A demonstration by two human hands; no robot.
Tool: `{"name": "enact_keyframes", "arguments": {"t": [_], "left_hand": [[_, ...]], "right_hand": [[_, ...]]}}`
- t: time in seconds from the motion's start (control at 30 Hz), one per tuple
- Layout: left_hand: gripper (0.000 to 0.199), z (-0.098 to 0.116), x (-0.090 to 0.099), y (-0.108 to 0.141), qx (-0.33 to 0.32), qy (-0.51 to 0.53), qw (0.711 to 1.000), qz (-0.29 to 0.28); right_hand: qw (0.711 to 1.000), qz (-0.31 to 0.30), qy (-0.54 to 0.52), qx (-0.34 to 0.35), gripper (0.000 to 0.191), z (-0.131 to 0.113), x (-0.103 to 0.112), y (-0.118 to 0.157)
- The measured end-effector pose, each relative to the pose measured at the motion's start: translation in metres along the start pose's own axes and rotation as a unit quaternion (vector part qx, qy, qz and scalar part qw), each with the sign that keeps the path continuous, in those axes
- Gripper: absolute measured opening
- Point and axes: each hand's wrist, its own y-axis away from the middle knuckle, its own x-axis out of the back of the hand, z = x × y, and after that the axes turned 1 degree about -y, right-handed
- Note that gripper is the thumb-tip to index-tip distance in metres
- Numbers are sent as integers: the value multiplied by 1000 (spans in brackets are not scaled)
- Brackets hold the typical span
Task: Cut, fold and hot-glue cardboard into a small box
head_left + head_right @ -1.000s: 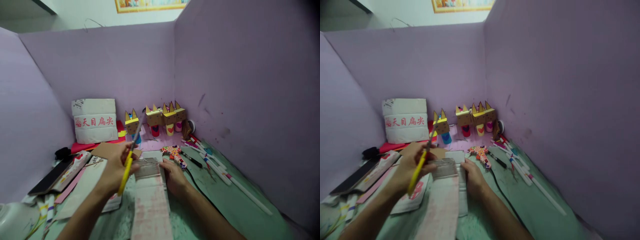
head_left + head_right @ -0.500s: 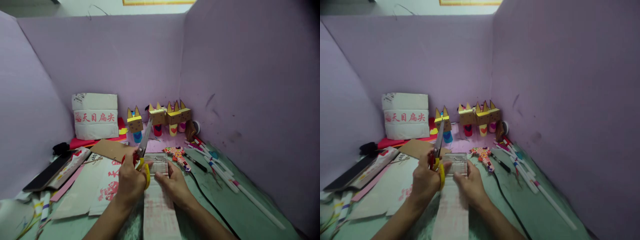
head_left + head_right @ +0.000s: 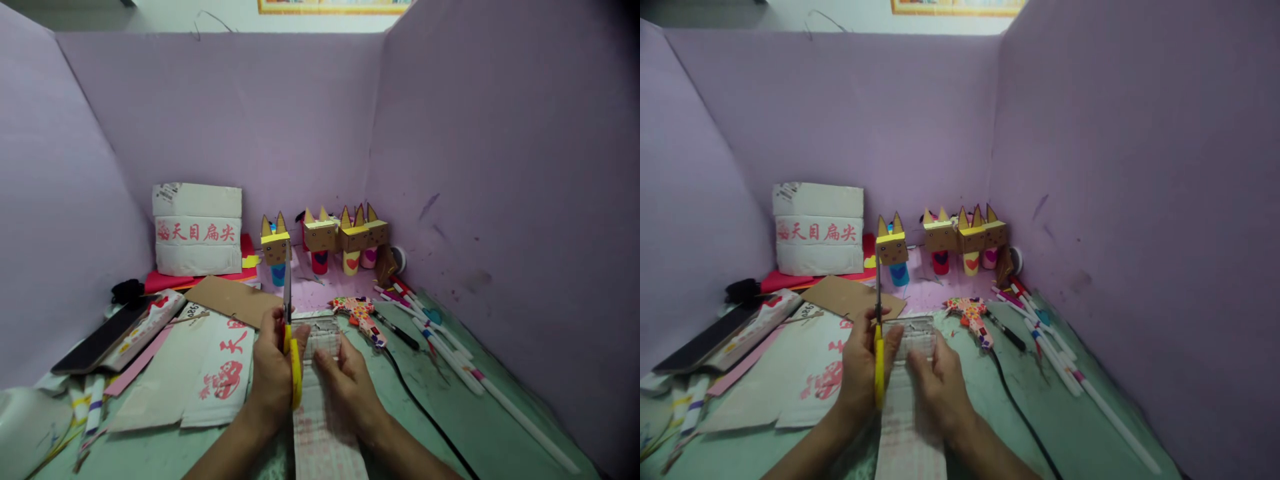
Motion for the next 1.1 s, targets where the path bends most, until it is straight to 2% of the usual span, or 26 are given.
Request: {"name": "enact_keyframes", "arguments": {"t": [0.1, 0.27, 0.47, 0.63, 0.83, 0.9, 1.0, 1.1], "left_hand": [[24, 4, 0, 2, -5, -5, 1000, 9], [21, 2, -3, 6, -7, 11, 998, 63], [20, 11, -3, 6, -20, -12, 998, 53], [14, 22, -1, 5, -82, -96, 990, 62], [14, 11, 3, 7, -164, -130, 973, 100], [14, 8, 4, 8, -164, -125, 973, 104], [17, 6, 4, 8, -140, -109, 978, 113], [19, 7, 4, 4, -105, -99, 982, 124]], "right_hand": [[999, -6, 33, -2, 30, -2, 0, 3], [999, 11, 50, 2, 28, -9, -1, 2], [997, 13, 73, 24, 31, -14, 1, 2], [995, -3, 95, 36, 29, -13, 2, 7], [994, -3, 94, 47, 28, -15, -1, 7], [997, 12, 66, 25, 29, -15, -4, 5], [998, 14, 0, -68, 34, -14, -8, 1], [986, -73, -63, -139, 39, -13, -8, -2]]}}
